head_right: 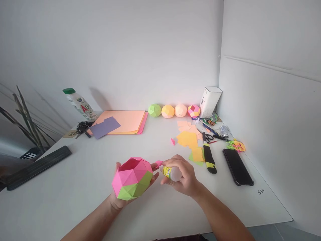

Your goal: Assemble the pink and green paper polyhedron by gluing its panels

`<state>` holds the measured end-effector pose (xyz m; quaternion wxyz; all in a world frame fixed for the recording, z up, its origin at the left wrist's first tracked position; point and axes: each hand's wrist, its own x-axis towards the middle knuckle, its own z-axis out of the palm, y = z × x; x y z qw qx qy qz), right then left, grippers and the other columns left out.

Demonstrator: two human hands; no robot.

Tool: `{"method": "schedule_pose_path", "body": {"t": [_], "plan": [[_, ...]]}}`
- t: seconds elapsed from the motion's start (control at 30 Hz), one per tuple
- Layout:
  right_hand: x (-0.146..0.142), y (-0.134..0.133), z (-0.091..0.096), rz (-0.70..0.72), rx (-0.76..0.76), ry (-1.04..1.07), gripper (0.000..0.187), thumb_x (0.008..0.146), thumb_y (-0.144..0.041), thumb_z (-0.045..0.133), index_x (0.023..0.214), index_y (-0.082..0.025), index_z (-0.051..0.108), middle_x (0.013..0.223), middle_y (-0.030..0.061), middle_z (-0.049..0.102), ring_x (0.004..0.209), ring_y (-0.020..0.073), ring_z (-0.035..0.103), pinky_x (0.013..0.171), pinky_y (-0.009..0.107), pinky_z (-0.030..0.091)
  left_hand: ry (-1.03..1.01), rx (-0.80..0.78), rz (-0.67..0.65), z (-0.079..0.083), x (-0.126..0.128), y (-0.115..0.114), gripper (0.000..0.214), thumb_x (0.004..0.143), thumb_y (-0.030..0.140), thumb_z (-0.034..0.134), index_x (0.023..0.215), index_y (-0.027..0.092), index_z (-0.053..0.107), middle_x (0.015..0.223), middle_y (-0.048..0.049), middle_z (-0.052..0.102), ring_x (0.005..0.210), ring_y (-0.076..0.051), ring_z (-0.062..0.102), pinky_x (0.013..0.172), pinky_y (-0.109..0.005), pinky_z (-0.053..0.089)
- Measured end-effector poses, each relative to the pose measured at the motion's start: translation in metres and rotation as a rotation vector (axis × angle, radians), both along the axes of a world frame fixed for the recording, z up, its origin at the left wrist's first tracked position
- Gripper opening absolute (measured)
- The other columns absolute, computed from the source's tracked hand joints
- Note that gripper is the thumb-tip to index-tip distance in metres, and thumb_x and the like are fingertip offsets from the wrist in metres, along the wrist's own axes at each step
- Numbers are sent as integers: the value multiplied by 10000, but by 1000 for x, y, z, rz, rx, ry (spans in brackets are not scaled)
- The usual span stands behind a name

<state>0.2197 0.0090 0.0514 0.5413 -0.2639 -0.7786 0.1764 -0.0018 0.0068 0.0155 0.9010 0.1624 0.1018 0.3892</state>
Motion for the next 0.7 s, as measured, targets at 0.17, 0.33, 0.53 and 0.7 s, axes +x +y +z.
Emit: {"method": "schedule_pose_path", "body": {"t": [0.17,0.33,0.53,0.7], "plan": [[4,2,3,-82,0,10,265,865,-382,678,1064,-256,557,943,107,732,804,238,681,690,414,581,9,18,-1,-1,-1,1,943,679,806,553,1276,77,587,1490,-162,415,1202,-336,508,1005,-400,403],[5,1,6,-100,-27,77,267,859,-410,679,1040,-251,565,929,101,739,795,235,679,690,408,574,-19,14,1,-3,-1,1,957,682,808,547,1293,71,568,1468,-183,441,1214,-329,507,994,-392,414],[3,1,4,-71,-41,50,277,850,-426,683,1031,-250,570,928,101,745,784,235,682,681,404,573,-38,28,33,-3,0,0,887,712,803,517,1249,103,601,1443,-182,475,1188,-342,537,1032,-442,376],[5,3,5,-94,-31,105,273,843,-397,700,1042,-249,586,932,96,742,802,235,673,706,401,564,-4,26,18,-1,0,0,914,696,803,533,1265,90,591,1454,-191,458,1149,-333,561,992,-417,416]]}}
